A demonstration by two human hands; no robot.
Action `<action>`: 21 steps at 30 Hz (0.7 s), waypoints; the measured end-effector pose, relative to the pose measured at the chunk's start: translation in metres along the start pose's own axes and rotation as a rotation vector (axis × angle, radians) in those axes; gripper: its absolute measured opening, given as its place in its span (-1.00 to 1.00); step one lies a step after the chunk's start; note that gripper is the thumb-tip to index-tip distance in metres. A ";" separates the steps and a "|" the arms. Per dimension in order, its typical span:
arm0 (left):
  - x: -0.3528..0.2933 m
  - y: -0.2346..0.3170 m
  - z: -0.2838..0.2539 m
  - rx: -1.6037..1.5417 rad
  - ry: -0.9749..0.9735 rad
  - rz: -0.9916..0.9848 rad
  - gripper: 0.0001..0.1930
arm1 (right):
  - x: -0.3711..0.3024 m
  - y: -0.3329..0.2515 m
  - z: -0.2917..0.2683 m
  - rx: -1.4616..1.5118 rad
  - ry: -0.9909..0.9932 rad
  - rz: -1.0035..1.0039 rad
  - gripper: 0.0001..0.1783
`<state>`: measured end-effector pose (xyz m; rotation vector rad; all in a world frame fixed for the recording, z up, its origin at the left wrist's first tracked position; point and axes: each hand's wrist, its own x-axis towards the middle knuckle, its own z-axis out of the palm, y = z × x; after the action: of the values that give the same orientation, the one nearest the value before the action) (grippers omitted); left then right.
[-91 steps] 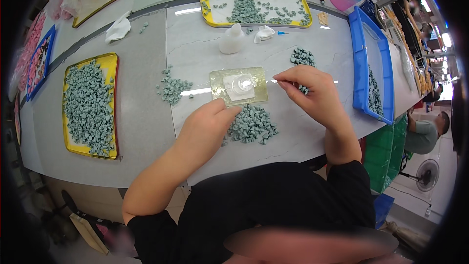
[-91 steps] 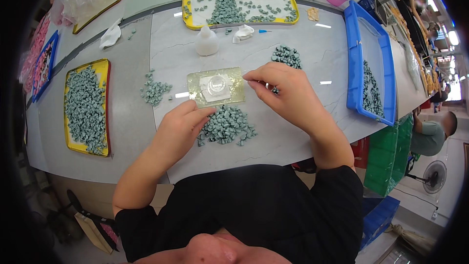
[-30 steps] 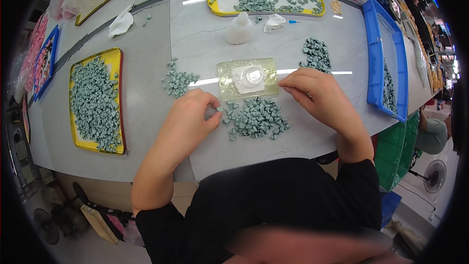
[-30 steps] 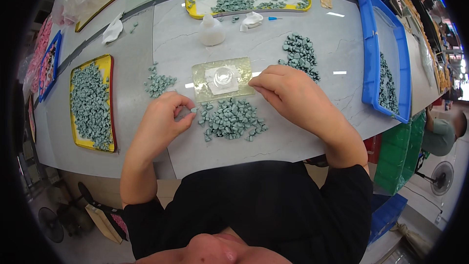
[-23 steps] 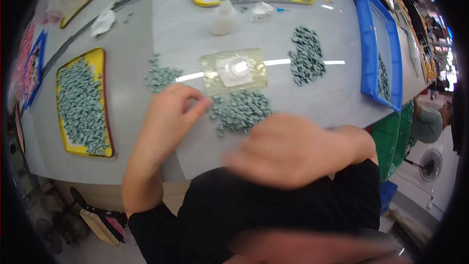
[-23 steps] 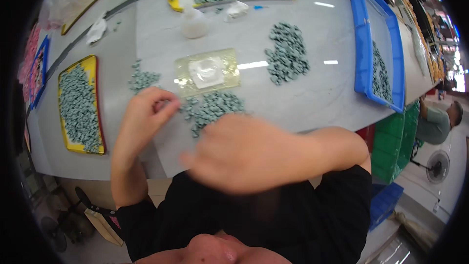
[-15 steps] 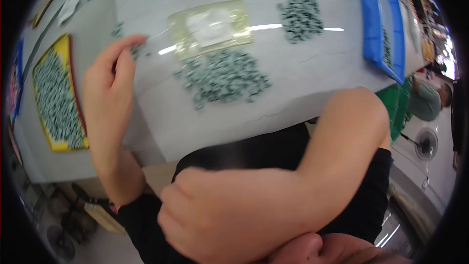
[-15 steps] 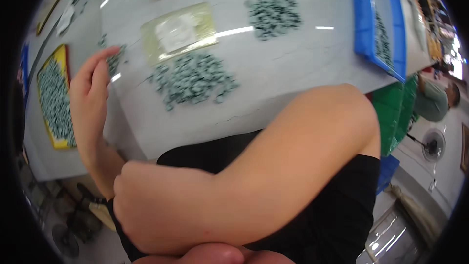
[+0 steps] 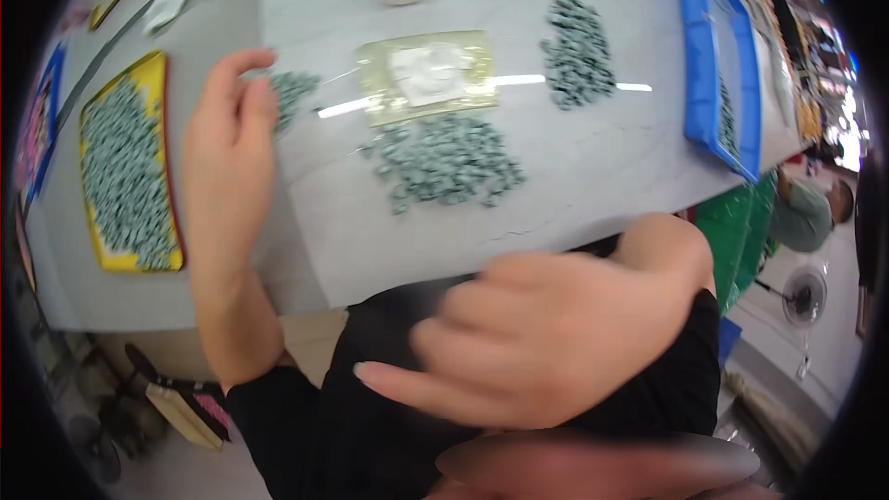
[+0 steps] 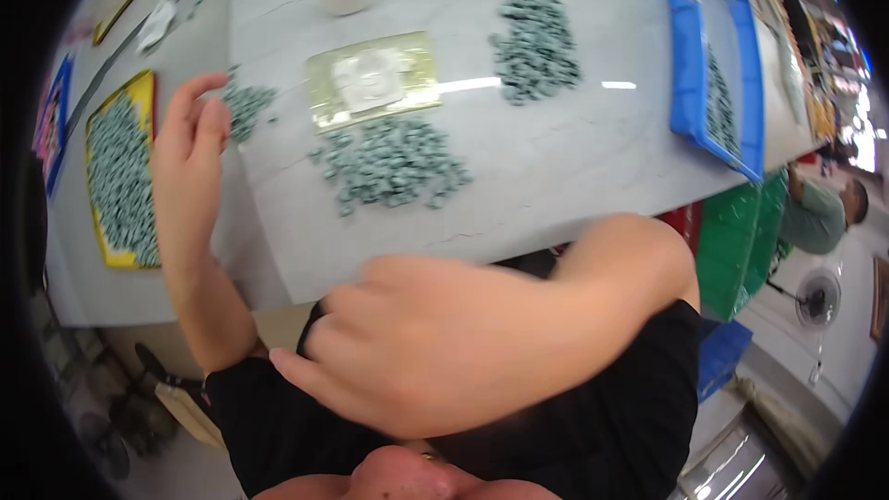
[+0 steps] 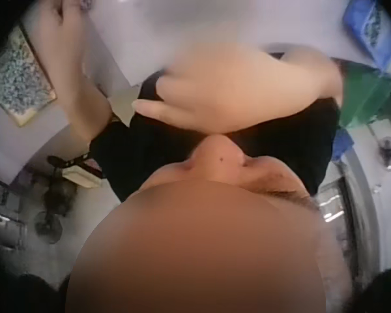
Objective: Packaging small green plastic components into a small plastic bag.
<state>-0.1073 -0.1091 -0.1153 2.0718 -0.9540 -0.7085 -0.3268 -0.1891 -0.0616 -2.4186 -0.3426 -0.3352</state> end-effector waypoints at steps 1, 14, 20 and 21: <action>-0.006 -0.008 -0.016 0.026 0.004 0.005 -0.78 | 0.016 -0.012 0.014 0.002 0.057 -0.026 -0.52; -0.029 -0.008 -0.039 -0.047 -0.096 0.037 -0.85 | 0.004 0.038 -0.034 -0.189 0.053 0.320 -0.74; -0.028 -0.007 -0.039 -0.120 -0.134 -0.016 -0.89 | 0.010 0.065 -0.011 -0.104 0.079 0.331 -0.76; -0.027 -0.006 -0.039 -0.114 -0.172 -0.033 -0.92 | 0.011 0.067 -0.007 -0.077 0.085 0.308 -0.76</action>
<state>-0.0926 -0.0695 -0.0932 1.9546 -0.9524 -0.9486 -0.2962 -0.2420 -0.0913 -2.4754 0.0823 -0.3155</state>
